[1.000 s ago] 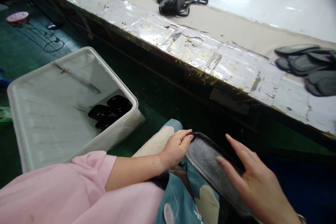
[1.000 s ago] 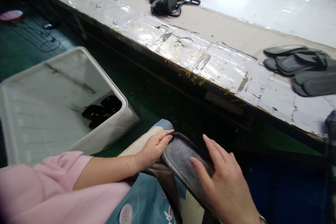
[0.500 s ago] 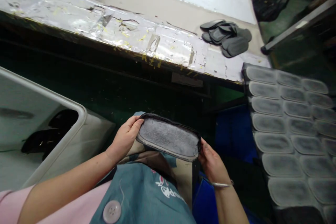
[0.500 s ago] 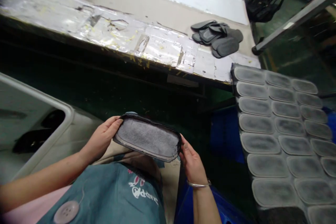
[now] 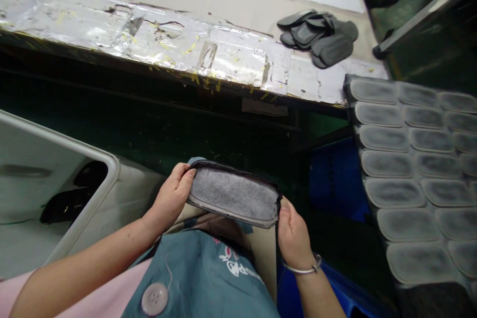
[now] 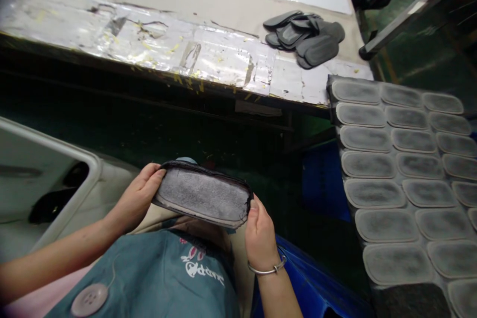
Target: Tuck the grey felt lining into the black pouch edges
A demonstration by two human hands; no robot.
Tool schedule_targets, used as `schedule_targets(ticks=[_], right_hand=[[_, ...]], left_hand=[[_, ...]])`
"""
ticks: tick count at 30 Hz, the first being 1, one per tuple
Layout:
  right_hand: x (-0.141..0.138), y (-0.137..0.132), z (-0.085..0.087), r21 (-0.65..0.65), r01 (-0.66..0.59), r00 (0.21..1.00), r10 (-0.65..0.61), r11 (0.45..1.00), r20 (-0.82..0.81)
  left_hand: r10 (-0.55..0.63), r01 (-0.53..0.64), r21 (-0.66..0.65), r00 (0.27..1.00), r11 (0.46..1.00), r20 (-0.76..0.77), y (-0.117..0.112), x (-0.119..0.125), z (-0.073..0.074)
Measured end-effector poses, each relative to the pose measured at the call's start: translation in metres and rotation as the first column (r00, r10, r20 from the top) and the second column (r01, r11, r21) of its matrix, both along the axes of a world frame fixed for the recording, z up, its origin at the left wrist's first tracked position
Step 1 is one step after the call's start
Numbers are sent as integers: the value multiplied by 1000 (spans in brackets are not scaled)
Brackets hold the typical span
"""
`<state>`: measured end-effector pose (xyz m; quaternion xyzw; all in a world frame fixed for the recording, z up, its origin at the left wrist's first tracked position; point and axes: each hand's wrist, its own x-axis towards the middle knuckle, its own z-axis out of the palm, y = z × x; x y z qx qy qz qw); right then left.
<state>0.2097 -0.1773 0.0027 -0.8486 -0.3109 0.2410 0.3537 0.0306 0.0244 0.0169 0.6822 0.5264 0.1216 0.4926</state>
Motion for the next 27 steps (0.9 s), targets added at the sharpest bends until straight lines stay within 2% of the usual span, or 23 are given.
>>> schedule_targets(ticks=[3, 6, 7, 9, 11, 12, 14, 16, 17, 19, 23, 27], right_hand=[[1, 5, 13, -186, -53, 995, 67, 981, 69], [2, 11, 25, -417, -43, 985, 107, 908, 132], [3, 12, 27, -447, -41, 988, 102, 894, 114], [7, 13, 27, -409, -62, 998, 68, 910, -2], [13, 9, 23, -289, -93, 969, 21, 953, -244], [16, 5, 19, -213, -85, 912, -11, 973, -410], [20, -4, 10, -83, 0, 715, -59, 997, -697], [21, -12, 2, 17, 118, 520, -47, 993, -853], [21, -15, -1, 48, 146, 485, -29, 988, -874], [19, -17, -4, 74, 143, 479, -4, 987, -878], [20, -11, 0, 29, 126, 518, -41, 992, -854], [26, -1, 14, -42, 85, 554, -83, 995, -828]], left_hand=[[12, -12, 6, 1000, 1000, -24, -1, 1, -2], [31, -31, -4, 1000, 1000, 0, 0, 2, -3], [42, -42, -15, 999, 999, 20, 0, 1, -3], [71, -68, -51, 995, 996, 65, 1, 0, -3], [86, -73, -109, 990, 991, 116, 2, -3, -4], [90, -67, -153, 985, 986, 148, 3, -5, -5], [124, -61, -275, 968, 960, 220, 4, -9, -7], [188, -64, -410, 945, 910, 268, 6, -12, -6], [218, -69, -464, 936, 883, 277, 7, -12, -5], [251, -67, -528, 925, 847, 285, 8, -13, -2], [257, -44, -564, 917, 824, 304, 9, -11, 1], [239, -65, -488, 922, 871, 304, 7, -9, -3]])
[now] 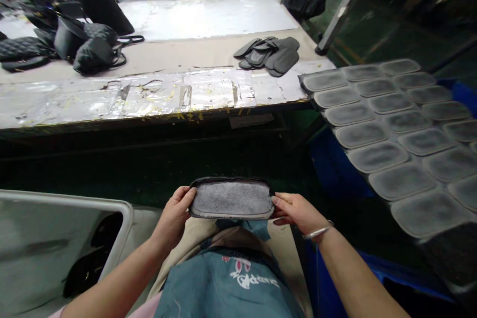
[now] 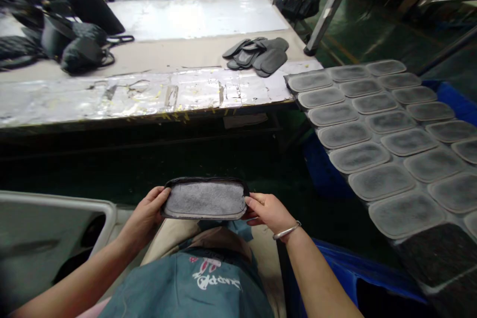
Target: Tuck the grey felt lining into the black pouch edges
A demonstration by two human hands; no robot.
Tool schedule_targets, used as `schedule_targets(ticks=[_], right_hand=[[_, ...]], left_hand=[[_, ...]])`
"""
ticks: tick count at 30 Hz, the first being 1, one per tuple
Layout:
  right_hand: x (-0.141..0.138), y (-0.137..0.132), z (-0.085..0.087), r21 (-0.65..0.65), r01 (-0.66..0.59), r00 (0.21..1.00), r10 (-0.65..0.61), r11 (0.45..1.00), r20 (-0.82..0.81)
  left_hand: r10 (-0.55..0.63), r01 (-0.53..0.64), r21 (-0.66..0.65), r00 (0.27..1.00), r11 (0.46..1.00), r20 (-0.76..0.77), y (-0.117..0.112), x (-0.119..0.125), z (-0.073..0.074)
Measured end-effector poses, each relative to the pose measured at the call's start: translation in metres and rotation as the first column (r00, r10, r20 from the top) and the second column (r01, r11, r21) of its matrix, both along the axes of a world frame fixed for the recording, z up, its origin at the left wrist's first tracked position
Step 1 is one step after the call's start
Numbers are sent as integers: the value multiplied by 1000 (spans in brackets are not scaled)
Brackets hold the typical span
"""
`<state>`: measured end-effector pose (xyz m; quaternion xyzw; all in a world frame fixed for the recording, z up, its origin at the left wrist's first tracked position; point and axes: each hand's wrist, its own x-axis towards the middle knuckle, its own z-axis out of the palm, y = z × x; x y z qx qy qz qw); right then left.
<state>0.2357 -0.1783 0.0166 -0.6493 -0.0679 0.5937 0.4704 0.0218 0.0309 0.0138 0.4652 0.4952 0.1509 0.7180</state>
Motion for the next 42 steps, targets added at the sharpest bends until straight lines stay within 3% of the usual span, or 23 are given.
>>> schedule_targets(ticks=[4, 8, 12, 17, 20, 24, 31, 36, 42], right_hand=[[7, 5, 6, -139, -125, 990, 133, 982, 53], [13, 4, -5, -181, -143, 987, 152, 973, 41], [14, 2, -12, -212, -107, 994, 111, 971, 5], [15, 0, -13, -285, -8, 1000, 13, 958, 14], [17, -3, -17, -280, -16, 1000, 22, 960, 16], [19, -6, -20, -268, -56, 998, 64, 962, 24], [16, -3, -12, -251, -78, 997, 75, 965, -22], [18, -4, -7, -251, -121, 992, 122, 961, -9], [11, -3, 6, -133, -136, 988, 145, 982, 56]], left_hand=[[6, 1, 161, 999, 987, -45, -3, 6, 1], [47, -32, 215, 997, 976, -69, -2, 10, -1], [39, -35, 125, 999, 992, -36, -2, 3, -6], [30, 1, -157, 979, 988, 200, 1, -14, -6], [-16, 55, -141, 965, 988, 263, 0, -17, -3], [20, -2, -77, 973, 997, 231, -3, -12, -3], [68, -84, 168, 993, 982, 99, -10, 3, -15], [55, -65, 107, 994, 992, 92, -5, -1, -15], [-101, 97, 35, 987, 995, 127, 12, -15, -6]])
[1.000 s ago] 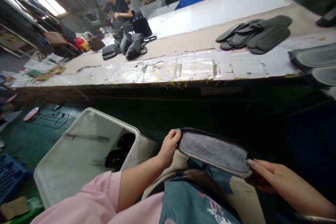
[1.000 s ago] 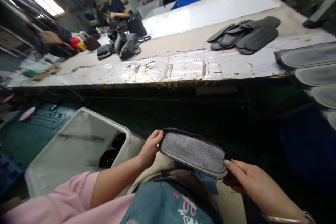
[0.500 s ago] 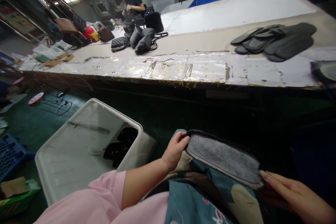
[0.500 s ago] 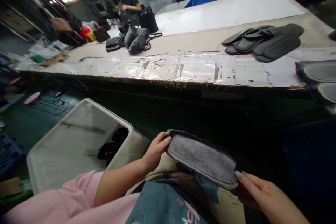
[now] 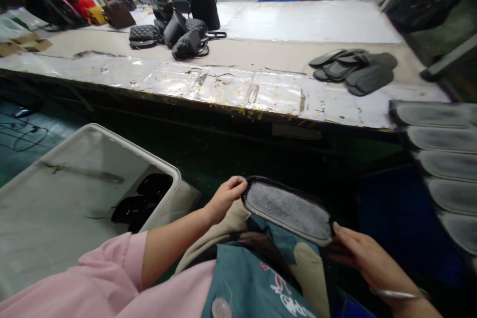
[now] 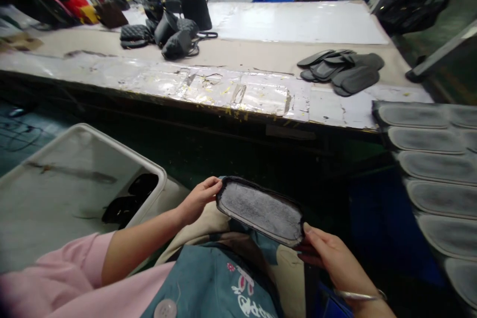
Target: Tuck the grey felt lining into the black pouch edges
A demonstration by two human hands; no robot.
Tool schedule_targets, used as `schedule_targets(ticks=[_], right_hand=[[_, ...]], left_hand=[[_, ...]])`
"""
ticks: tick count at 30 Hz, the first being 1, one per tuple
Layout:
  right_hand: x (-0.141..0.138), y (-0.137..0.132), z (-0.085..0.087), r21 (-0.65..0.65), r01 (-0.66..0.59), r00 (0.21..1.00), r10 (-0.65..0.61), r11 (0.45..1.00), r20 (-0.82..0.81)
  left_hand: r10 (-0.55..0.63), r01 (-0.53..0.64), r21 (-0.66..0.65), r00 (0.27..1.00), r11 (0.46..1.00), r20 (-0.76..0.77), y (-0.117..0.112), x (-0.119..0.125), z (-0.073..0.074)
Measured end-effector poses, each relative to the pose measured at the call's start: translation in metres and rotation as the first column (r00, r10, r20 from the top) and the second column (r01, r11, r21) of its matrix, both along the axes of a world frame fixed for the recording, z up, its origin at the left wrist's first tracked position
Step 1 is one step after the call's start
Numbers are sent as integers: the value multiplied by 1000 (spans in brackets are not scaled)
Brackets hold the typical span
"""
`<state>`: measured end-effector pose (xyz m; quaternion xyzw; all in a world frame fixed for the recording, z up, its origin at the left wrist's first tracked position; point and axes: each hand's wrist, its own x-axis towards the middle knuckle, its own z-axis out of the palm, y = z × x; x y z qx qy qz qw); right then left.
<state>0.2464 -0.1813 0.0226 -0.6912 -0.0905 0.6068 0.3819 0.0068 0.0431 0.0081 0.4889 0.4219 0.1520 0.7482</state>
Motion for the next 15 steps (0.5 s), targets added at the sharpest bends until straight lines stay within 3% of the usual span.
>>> schedule_targets(ticks=[5, 8, 12, 14, 15], right_hand=[[-9, 12, 11, 3, -56, 989, 55, 998, 138], [-14, 13, 10, -3, -99, 932, 94, 995, 349], [-10, 6, 10, -34, -229, 745, 198, 973, 637], [-4, 6, 14, -49, -238, 628, 193, 970, 754], [-1, 8, 16, -34, -232, 566, 164, 972, 808]], left_hand=[[11, -11, 98, 1000, 995, -5, -1, 8, 3], [68, -60, 174, 997, 983, -35, -6, 13, 3], [9, 21, 261, 993, 965, -115, 0, 13, 4], [-42, 116, 406, 982, 907, -185, 10, 12, 6], [-65, 160, 501, 977, 850, -203, 16, 14, 8]])
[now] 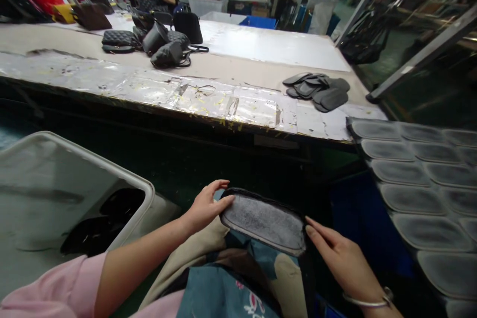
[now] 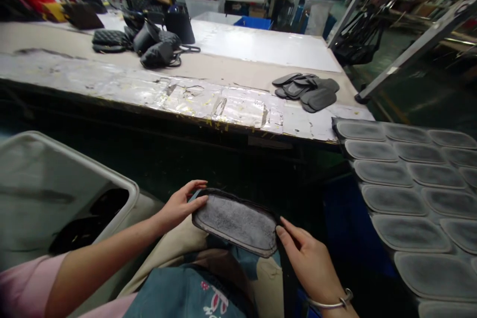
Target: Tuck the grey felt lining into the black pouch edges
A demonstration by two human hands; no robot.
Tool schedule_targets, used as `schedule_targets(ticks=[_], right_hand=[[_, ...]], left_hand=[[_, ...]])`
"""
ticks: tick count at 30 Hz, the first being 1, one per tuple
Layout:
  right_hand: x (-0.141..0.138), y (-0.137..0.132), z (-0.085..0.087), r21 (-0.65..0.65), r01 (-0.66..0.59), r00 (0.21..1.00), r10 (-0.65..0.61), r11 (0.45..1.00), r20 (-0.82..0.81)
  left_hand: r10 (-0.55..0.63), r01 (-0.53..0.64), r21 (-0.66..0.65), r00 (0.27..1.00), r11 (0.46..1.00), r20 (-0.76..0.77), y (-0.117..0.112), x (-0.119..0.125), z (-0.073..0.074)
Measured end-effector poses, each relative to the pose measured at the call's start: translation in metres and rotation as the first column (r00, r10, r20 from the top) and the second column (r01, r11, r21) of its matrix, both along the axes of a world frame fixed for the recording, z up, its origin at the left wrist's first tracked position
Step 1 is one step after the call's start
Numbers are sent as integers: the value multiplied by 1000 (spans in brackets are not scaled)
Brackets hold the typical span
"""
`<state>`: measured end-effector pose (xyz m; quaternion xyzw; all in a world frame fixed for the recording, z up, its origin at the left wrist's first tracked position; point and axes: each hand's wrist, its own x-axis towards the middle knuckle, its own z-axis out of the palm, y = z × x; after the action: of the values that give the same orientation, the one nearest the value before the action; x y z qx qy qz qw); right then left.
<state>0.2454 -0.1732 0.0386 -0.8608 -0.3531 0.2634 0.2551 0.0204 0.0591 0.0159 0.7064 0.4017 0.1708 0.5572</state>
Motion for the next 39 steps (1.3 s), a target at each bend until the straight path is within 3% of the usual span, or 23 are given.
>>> schedule_targets(ticks=[2, 4, 7, 9, 11, 15, 18, 25, 31, 33, 39], right_hand=[[6, 10, 4, 107, -32, 993, 19, 994, 119], [12, 26, 4, 195, -154, 980, 124, 969, 157], [17, 51, -1, 233, -343, 939, 333, 910, 81], [19, 63, -5, 231, -417, 902, 432, 879, -12], [20, 69, -9, 226, -456, 869, 485, 861, -96], [22, 68, -11, 225, -479, 842, 516, 849, -156], [25, 65, -13, 230, -534, 821, 564, 814, -91], [32, 63, -12, 172, -716, 697, 706, 676, 128], [31, 69, -5, 61, -787, 615, 773, 614, 154], [30, 70, -3, 27, -805, 588, 792, 592, 168], [22, 69, 4, -51, -820, 529, 790, 570, 311]], left_hand=[[-133, 126, 204, 991, 971, 19, 13, 7, 4], [-333, 305, 317, 942, 898, 36, 24, 20, 7], [-594, 555, 353, 805, 753, 2, 37, 41, 11], [-694, 657, 332, 720, 677, -9, 41, 52, 13], [-748, 710, 309, 663, 633, 9, 42, 57, 14], [-772, 730, 296, 634, 616, 45, 41, 56, 13], [-791, 751, 298, 612, 590, 22, 41, 54, 9], [-864, 778, 511, 488, 367, -123, 46, 56, 7], [-845, 842, 493, 417, 220, -335, 45, 56, 16], [-837, 851, 485, 407, 201, -367, 44, 56, 17], [-845, 828, 520, 421, 211, -328, 42, 57, 15]])
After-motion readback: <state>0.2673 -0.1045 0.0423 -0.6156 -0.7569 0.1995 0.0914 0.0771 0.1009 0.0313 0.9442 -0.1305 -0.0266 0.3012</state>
